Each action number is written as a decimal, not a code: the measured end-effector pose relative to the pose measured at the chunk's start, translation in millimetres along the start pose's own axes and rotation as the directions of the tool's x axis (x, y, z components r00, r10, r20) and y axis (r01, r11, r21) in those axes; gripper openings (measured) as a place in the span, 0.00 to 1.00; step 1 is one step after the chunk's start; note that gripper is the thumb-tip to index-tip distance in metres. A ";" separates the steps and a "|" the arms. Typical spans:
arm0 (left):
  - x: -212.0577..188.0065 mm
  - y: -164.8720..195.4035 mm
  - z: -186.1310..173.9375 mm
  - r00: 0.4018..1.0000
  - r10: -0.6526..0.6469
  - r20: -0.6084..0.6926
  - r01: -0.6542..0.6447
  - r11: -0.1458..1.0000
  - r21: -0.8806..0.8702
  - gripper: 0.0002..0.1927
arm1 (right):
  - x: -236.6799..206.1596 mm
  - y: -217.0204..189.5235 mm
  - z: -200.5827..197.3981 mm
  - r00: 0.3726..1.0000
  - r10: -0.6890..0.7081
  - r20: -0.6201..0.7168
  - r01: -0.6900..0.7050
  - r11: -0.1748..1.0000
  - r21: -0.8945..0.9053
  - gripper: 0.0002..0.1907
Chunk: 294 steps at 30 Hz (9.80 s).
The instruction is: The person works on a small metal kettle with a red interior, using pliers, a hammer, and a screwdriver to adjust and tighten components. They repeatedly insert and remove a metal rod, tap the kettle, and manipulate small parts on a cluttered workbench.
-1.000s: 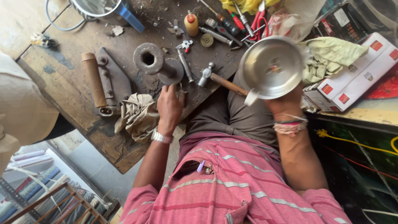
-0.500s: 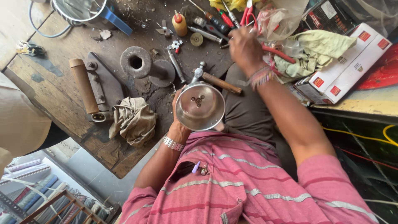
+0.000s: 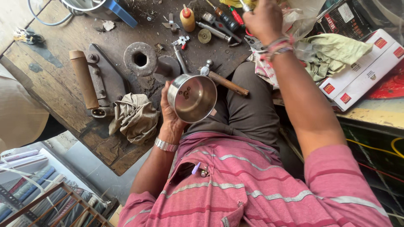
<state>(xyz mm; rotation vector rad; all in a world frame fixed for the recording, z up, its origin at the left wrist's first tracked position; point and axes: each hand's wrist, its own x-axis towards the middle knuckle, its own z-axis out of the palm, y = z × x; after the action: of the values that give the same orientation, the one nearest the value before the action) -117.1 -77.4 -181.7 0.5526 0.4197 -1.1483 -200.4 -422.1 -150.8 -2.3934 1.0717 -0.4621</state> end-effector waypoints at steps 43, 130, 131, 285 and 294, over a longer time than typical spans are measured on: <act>39.5 14.7 131.7 0.749 0.056 0.660 -0.398 0.834 0.382 0.52 | -204.5 -72.2 -68.4 0.954 0.010 0.298 -0.286 0.310 0.906 0.17; 89.8 23.9 112.2 0.739 0.309 0.598 -0.486 0.860 0.156 0.50 | -206.2 -44.5 -32.6 0.983 -0.162 0.081 0.127 0.934 0.334 0.32; 87.8 23.1 112.0 0.724 0.285 0.628 -0.473 0.868 0.152 0.50 | -211.3 -49.8 -28.7 0.982 -0.149 0.117 0.100 0.932 0.349 0.31; 14.1 29.4 -36.7 0.748 0.538 0.389 -0.068 -0.521 0.851 0.15 | -224.2 0.8 51.3 0.813 -0.035 0.582 -0.496 -0.566 0.659 0.32; -14.7 24.7 9.6 0.737 0.586 0.337 -0.443 0.043 0.895 0.12 | -208.1 -27.2 52.3 0.803 -0.063 0.592 -0.533 -0.519 0.668 0.31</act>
<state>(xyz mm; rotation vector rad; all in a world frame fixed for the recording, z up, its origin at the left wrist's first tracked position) -99.0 -65.0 -160.8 1.7447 -0.5104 -0.4714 -291.6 -232.8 -202.1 -0.2658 0.4489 -0.3771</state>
